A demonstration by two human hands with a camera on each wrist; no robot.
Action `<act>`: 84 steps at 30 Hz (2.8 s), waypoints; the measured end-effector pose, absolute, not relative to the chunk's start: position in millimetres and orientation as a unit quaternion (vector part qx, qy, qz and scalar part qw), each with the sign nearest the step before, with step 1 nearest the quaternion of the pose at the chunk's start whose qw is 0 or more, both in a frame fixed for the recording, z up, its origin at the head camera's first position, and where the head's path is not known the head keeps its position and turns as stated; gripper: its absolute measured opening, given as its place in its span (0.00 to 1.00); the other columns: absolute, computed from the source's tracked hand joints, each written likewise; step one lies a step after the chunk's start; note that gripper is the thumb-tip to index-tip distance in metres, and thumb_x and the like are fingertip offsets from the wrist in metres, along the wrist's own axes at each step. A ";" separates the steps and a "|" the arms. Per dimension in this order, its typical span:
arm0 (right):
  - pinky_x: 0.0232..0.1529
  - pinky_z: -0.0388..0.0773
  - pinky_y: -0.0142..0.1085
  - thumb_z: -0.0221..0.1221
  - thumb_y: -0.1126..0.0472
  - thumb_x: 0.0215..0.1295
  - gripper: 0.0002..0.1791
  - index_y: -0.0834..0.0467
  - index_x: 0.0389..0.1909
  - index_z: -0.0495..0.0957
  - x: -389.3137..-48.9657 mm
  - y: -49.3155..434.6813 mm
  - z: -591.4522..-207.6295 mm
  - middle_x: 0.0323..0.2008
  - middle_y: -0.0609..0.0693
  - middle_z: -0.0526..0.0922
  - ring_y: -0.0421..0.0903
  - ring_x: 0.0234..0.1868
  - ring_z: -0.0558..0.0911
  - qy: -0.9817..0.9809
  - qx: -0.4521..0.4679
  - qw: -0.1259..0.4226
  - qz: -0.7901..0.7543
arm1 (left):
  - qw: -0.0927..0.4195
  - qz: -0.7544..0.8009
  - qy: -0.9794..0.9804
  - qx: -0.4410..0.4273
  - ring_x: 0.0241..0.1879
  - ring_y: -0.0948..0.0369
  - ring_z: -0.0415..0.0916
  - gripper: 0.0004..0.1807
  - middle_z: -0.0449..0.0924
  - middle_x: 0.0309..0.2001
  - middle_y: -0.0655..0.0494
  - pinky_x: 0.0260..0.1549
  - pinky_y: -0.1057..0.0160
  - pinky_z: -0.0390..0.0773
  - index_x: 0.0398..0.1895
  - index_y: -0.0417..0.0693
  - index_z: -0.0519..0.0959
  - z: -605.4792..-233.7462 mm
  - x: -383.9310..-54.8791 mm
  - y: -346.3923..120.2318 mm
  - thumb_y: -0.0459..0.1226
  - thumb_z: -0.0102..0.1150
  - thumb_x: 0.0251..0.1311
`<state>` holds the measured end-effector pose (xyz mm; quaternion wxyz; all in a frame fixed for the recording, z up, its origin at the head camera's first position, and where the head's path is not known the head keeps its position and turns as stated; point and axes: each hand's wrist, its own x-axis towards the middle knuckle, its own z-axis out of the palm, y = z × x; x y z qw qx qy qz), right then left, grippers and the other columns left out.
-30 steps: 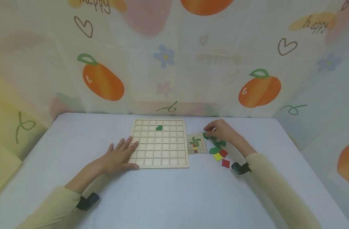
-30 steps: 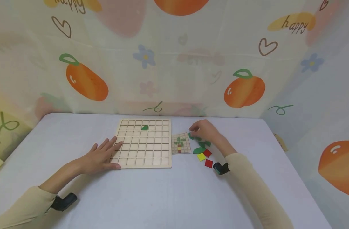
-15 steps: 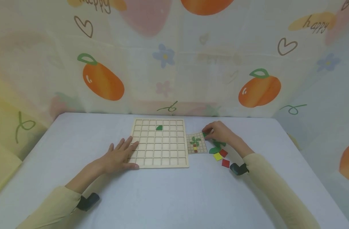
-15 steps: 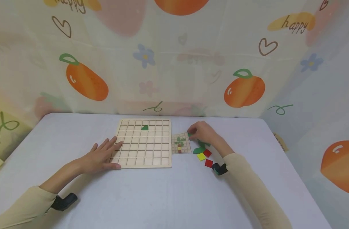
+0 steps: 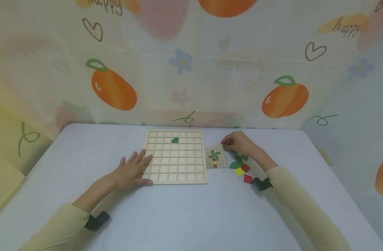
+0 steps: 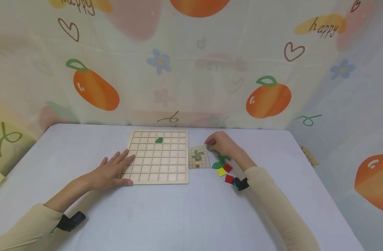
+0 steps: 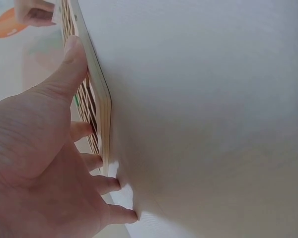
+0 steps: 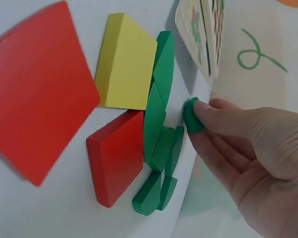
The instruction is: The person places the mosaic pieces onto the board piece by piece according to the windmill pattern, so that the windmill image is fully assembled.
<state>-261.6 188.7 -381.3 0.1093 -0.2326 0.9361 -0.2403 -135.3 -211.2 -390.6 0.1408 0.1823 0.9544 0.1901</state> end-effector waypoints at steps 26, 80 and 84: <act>0.46 0.80 0.41 0.66 0.70 0.60 0.13 0.65 0.47 0.84 -268.0 179.1 -358.9 0.39 0.53 0.85 0.50 0.42 0.81 0.942 -0.241 0.061 -0.226 | 0.122 0.192 0.953 0.198 0.72 0.30 0.38 0.52 0.42 0.75 0.31 0.60 0.23 0.39 0.75 0.39 0.55 -394.3 -135.1 -214.3 0.59 0.63 0.56; 0.44 0.79 0.29 0.64 0.69 0.62 0.10 0.64 0.44 0.84 -266.0 36.8 -393.0 0.40 0.53 0.86 0.44 0.41 0.83 0.863 -0.309 0.081 -0.392 | 0.123 0.186 0.955 0.197 0.73 0.31 0.36 0.52 0.40 0.76 0.33 0.61 0.24 0.38 0.77 0.42 0.52 -398.8 -137.2 -217.7 0.61 0.60 0.58; 0.44 0.79 0.29 0.64 0.69 0.62 0.10 0.64 0.44 0.84 -265.7 33.0 -394.8 0.41 0.54 0.87 0.45 0.40 0.84 0.861 -0.309 0.081 -0.396 | 0.123 0.187 0.954 0.199 0.73 0.31 0.36 0.52 0.40 0.76 0.34 0.61 0.24 0.37 0.77 0.42 0.52 -398.2 -137.2 -217.2 0.61 0.60 0.58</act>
